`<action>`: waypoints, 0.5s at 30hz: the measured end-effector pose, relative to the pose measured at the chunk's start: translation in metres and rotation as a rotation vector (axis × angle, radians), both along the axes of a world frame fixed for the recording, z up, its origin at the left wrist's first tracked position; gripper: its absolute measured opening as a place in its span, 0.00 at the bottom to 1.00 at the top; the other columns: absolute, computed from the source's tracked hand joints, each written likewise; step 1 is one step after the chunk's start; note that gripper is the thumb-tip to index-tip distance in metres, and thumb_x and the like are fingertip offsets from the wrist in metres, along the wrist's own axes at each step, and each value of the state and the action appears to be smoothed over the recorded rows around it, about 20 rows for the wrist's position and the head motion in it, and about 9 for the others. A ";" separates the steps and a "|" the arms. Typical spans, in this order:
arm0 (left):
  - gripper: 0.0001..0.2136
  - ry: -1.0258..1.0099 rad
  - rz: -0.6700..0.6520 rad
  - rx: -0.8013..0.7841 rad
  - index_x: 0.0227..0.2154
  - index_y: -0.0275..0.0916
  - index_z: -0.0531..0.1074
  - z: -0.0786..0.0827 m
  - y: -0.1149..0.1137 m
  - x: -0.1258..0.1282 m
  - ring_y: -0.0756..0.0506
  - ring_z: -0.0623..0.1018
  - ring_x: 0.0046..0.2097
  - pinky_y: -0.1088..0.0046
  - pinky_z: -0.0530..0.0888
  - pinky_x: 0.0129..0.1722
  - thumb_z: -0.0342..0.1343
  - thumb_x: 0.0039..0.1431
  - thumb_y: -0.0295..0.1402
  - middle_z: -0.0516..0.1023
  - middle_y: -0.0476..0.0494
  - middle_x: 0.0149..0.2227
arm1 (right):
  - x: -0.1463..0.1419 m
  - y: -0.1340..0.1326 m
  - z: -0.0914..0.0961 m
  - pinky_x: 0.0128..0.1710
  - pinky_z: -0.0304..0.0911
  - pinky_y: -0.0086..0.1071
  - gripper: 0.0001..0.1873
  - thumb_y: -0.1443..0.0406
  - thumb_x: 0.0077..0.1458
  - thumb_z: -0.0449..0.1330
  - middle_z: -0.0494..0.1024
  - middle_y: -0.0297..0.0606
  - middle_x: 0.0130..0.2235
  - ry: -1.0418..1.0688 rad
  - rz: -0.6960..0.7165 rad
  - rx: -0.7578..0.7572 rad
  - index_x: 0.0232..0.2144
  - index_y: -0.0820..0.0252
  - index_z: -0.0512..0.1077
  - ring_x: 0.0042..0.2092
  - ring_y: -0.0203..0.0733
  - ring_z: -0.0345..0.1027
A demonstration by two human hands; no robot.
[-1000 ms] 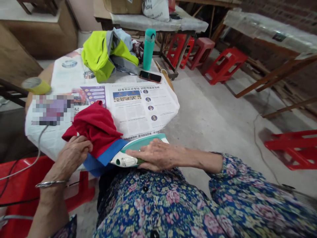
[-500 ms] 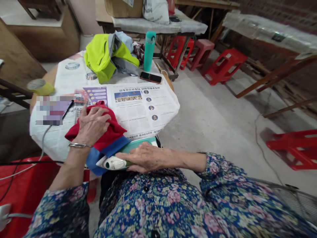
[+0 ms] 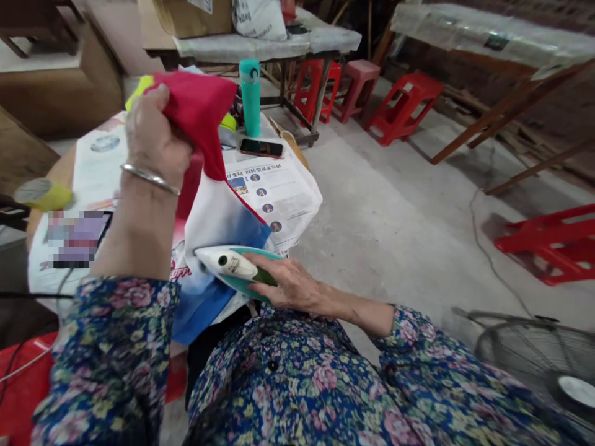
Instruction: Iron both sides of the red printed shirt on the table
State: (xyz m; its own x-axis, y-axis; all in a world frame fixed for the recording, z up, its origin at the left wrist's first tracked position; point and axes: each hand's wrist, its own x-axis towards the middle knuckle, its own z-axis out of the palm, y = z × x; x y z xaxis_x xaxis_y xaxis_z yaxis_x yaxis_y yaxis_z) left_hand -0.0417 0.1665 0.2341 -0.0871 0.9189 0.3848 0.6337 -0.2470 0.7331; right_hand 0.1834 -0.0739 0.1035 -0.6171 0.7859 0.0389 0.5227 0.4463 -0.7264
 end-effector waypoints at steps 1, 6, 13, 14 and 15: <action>0.18 -0.128 -0.032 -0.050 0.39 0.35 0.68 0.001 0.004 0.014 0.44 0.76 0.73 0.64 0.79 0.53 0.32 0.74 0.27 0.81 0.42 0.68 | 0.007 0.001 -0.002 0.61 0.77 0.50 0.32 0.56 0.76 0.64 0.87 0.48 0.62 -0.001 -0.044 -0.018 0.77 0.54 0.68 0.59 0.54 0.83; 0.23 0.048 -0.303 -0.243 0.41 0.30 0.77 -0.013 -0.004 0.072 0.45 0.86 0.60 0.64 0.78 0.50 0.41 0.77 0.41 0.88 0.46 0.57 | 0.037 0.007 -0.005 0.55 0.80 0.50 0.35 0.57 0.74 0.66 0.89 0.50 0.57 -0.049 -0.245 -0.082 0.77 0.55 0.69 0.52 0.55 0.86; 0.09 0.087 0.074 -0.020 0.44 0.36 0.81 -0.094 -0.071 0.030 0.46 0.85 0.48 0.65 0.79 0.52 0.55 0.72 0.32 0.89 0.40 0.46 | 0.050 0.010 -0.011 0.62 0.80 0.56 0.33 0.59 0.70 0.69 0.85 0.52 0.66 0.074 -0.343 -0.087 0.74 0.54 0.74 0.64 0.61 0.83; 0.07 0.095 0.115 0.059 0.42 0.39 0.80 -0.113 -0.095 0.021 0.46 0.84 0.44 0.66 0.80 0.49 0.57 0.71 0.32 0.88 0.41 0.44 | 0.052 0.011 -0.011 0.64 0.79 0.56 0.33 0.59 0.71 0.68 0.84 0.52 0.67 0.112 -0.357 -0.080 0.74 0.54 0.74 0.65 0.61 0.83; 0.06 0.117 0.160 0.128 0.39 0.42 0.78 -0.133 -0.121 0.014 0.45 0.82 0.40 0.65 0.80 0.45 0.56 0.71 0.33 0.86 0.42 0.40 | 0.053 0.013 -0.010 0.64 0.79 0.57 0.33 0.58 0.71 0.67 0.83 0.53 0.68 0.138 -0.370 -0.071 0.74 0.55 0.74 0.65 0.61 0.83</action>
